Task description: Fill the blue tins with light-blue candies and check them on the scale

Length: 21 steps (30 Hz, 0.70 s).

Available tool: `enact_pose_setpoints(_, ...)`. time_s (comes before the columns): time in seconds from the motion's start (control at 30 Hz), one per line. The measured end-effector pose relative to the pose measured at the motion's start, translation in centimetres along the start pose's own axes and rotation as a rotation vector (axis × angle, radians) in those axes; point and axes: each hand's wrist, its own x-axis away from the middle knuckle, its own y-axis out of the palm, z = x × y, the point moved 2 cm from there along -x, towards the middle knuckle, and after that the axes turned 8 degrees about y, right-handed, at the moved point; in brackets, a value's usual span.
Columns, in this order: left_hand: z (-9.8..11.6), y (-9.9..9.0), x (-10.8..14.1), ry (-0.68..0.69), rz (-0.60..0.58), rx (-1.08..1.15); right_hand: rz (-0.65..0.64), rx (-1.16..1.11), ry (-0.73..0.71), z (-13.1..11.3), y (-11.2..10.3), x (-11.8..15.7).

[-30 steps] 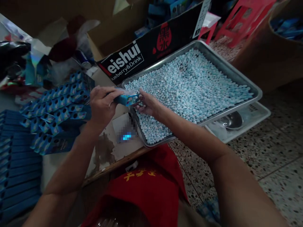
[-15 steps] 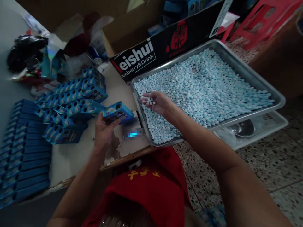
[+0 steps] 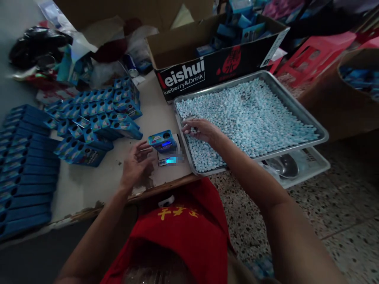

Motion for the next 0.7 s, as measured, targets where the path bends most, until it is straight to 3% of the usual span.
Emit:
enact_pose_setpoints(0.1, -0.4, -3.3, 0.7, 0.004, 0.134, -0.110, 0.013, 0.040, 0.010, 0.0, 0.5, 0.6)
enact_pose_setpoints(0.2, -0.5, -4.9, 0.1, 0.094, 0.185, -0.254, 0.038, 0.073, 0.008, -0.4, 0.7, 1.6)
enact_pose_setpoints(0.43, -2.4, -3.1, -3.4, 0.307, -0.088, -0.541, 0.174, 0.119, -0.021, -1.4, 0.3, 4.9)
enact_pose_setpoints(0.7, -4.7, -3.1, -3.4, 0.314, -0.112, -0.594, 0.308, 0.217, 0.003, -0.5, -0.2, 7.5)
